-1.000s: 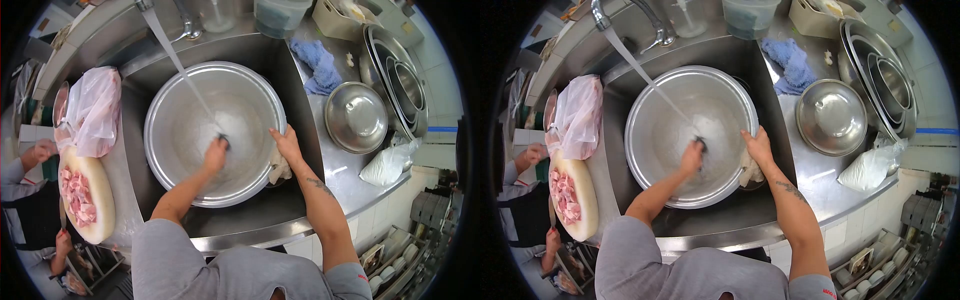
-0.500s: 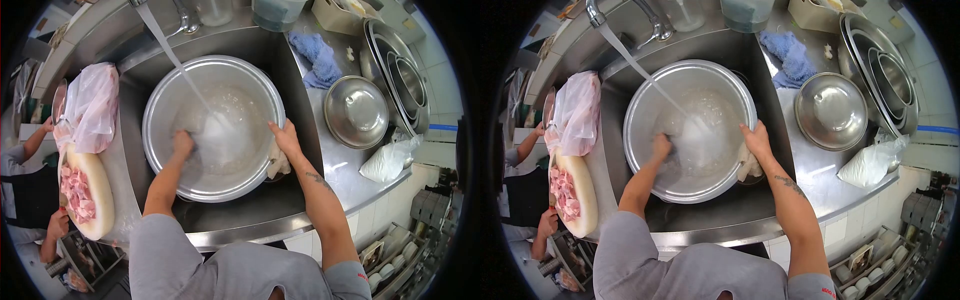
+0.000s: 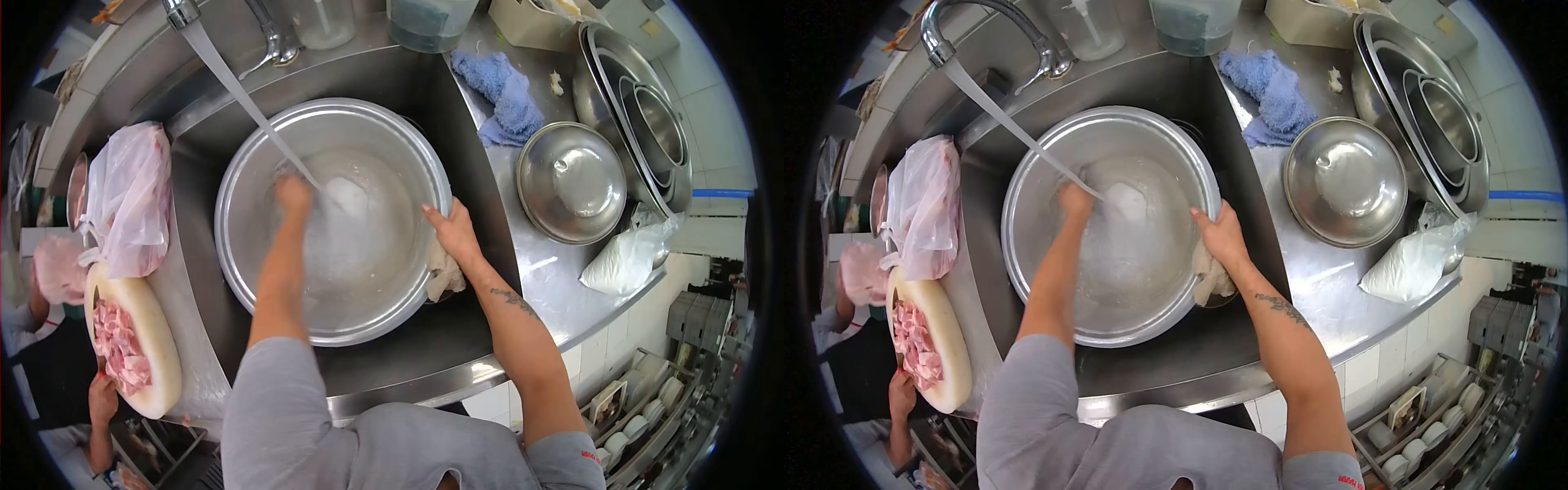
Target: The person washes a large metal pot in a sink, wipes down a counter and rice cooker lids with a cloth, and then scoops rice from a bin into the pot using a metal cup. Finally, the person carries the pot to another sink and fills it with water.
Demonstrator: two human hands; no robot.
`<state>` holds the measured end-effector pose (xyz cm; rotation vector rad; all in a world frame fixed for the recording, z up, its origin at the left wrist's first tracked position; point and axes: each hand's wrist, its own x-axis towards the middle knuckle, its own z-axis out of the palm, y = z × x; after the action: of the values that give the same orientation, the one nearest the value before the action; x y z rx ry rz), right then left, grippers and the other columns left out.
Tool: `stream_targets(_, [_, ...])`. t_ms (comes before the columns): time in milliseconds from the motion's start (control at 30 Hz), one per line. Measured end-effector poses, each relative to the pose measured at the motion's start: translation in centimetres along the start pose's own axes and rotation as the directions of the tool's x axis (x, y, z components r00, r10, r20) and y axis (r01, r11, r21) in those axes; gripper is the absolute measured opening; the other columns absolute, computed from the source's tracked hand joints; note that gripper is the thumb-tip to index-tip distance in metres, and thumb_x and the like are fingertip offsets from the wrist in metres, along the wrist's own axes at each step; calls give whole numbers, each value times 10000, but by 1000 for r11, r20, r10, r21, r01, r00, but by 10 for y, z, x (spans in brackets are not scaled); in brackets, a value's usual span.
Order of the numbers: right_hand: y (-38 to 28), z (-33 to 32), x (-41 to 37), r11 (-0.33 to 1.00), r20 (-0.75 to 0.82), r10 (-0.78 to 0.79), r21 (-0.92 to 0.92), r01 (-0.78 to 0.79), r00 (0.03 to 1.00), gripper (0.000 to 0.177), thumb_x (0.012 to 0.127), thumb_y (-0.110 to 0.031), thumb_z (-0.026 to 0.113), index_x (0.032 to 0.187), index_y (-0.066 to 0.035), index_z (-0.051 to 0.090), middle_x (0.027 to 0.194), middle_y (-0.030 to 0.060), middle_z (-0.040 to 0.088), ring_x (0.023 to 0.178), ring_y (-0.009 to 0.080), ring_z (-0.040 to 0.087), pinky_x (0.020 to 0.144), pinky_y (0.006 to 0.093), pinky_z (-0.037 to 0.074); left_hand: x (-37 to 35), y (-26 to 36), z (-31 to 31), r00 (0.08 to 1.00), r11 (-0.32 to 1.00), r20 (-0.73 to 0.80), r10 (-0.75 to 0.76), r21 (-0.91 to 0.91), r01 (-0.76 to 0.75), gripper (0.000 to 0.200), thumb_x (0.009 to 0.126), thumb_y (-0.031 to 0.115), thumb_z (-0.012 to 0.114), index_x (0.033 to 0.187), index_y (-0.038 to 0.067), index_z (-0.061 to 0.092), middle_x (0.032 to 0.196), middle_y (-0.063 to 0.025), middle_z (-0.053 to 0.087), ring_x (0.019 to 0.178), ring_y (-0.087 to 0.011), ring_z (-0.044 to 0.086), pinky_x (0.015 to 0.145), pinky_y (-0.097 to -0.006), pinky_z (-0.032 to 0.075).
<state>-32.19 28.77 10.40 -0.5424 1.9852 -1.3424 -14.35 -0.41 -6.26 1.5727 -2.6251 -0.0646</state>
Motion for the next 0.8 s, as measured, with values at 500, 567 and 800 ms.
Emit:
stream_targets(500, [10,2,-3,999,1,1,50,-1,1000,354,793,-193,612,1000,84,536,896,182,620,838,237,604,746,317,449,-175,-6,-78,57,193,276,959,-494,-848,248,694,122,538,937,76,556,1032,-92,477,975,-271,465,828,-373,409])
stream_targets(567, [8,3,-2,998,-27,-10,59,12,1000,356,792,-194,612,998,86,534,891,187,620,836,239,604,745,320,450,-170,0,-92,25,188,316,949,-499,-846,254,695,133,541,942,75,550,1028,-94,475,984,-271,466,832,-372,411])
stream_targets(800, [5,3,2,992,-40,-35,122,40,999,345,782,-215,622,979,57,544,867,182,623,802,257,611,727,333,455,-111,127,-44,347,321,15,938,-416,-851,135,743,112,500,840,67,582,943,-163,530,882,-315,511,783,-428,427])
